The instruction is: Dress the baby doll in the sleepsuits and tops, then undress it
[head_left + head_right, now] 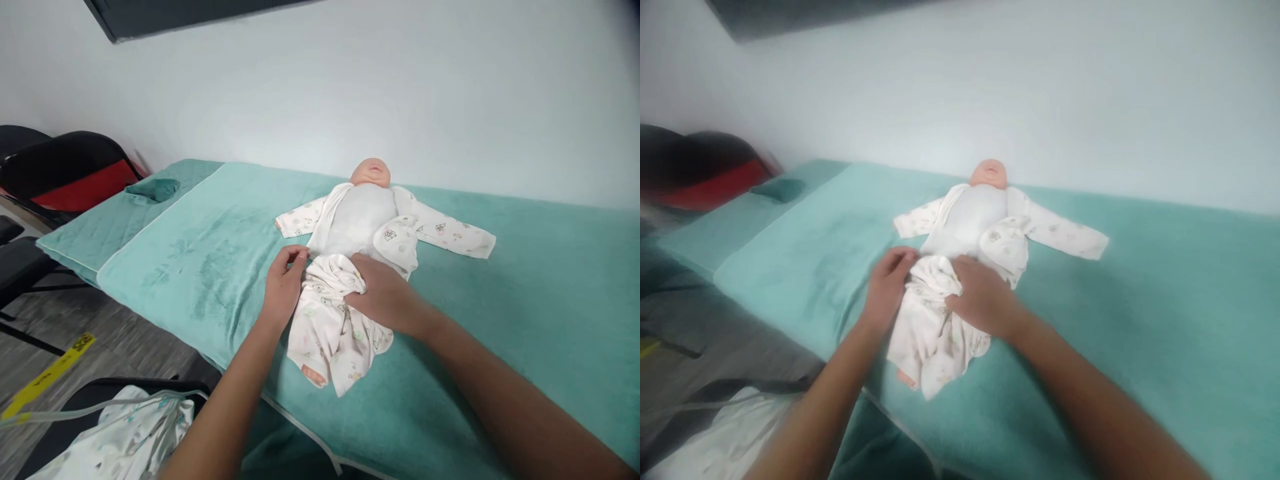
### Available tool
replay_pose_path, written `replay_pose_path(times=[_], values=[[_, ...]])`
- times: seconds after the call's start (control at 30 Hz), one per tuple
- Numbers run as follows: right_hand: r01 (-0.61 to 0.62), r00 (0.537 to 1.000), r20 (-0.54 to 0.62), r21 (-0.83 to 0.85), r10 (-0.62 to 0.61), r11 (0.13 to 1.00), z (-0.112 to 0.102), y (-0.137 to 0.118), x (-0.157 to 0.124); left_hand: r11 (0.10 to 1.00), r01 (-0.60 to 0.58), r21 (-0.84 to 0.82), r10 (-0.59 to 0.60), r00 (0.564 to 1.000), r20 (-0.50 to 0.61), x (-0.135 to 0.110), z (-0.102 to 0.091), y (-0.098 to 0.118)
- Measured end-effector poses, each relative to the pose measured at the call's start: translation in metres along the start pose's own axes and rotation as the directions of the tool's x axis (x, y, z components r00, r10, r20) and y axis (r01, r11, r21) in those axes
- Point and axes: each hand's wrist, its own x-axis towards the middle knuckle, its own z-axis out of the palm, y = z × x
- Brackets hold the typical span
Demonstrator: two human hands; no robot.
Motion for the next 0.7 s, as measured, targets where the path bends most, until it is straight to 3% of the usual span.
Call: replay_pose_path(times=[0.1,0.17,0.23,0.3,0.33,0.4,0.43,0.5,0.6,0.63,0.7], values=[[-0.013,0.994,0.107,0.159,-0.004,0.987,-0.019,-0.003,-0.003,0.996,0.047,-0.079,-0.026,0.969,0.244,0.011,-0.001,-0.002],[-0.041,0.986,0.167,0.266,-0.004,0.963,-0.03,-0.001,-0.006,0.994,0.026,-0.105,0.009,0.948,0.318,0.013,-0.004,-0.008],[-0.065,0.989,0.146,0.321,0.018,0.945,-0.036,0.006,-0.008,0.989,-0.012,-0.149,0.066,0.929,0.363,0.015,-0.008,-0.016],[-0.048,0.996,-0.064,0.292,0.069,0.955,-0.037,0.018,-0.01,0.975,-0.018,-0.222,0.106,0.915,0.39,0.017,-0.011,-0.022],[-0.028,0.97,-0.231,0.227,0.082,0.973,-0.035,0.025,-0.011,0.965,-0.006,-0.261,0.113,0.912,0.395,0.017,-0.012,-0.024],[-0.015,0.853,-0.522,0.025,0.026,1.0,-0.029,0.04,-0.013,0.945,0.035,-0.325,0.104,0.91,0.401,0.019,-0.014,-0.027],[-0.027,0.809,-0.587,-0.072,-0.021,0.997,-0.025,0.047,-0.014,0.936,0.056,-0.347,0.096,0.909,0.407,0.019,-0.014,-0.028],[-0.049,0.807,-0.588,-0.159,-0.055,0.986,-0.016,0.057,-0.016,0.923,0.092,-0.374,0.084,0.9,0.428,0.019,-0.015,-0.028],[-0.098,0.827,-0.561,-0.098,0.026,0.99,-0.009,0.069,-0.018,0.911,0.121,-0.395,0.083,0.883,0.461,0.018,-0.015,-0.027],[-0.132,0.807,-0.586,-0.06,0.072,0.989,-0.009,0.073,-0.018,0.907,0.127,-0.401,0.086,0.877,0.473,0.017,-0.015,-0.026],[-0.208,0.723,-0.656,0.091,0.215,0.974,-0.013,0.086,-0.021,0.9,0.138,-0.414,0.098,0.861,0.5,0.017,-0.016,-0.025]])
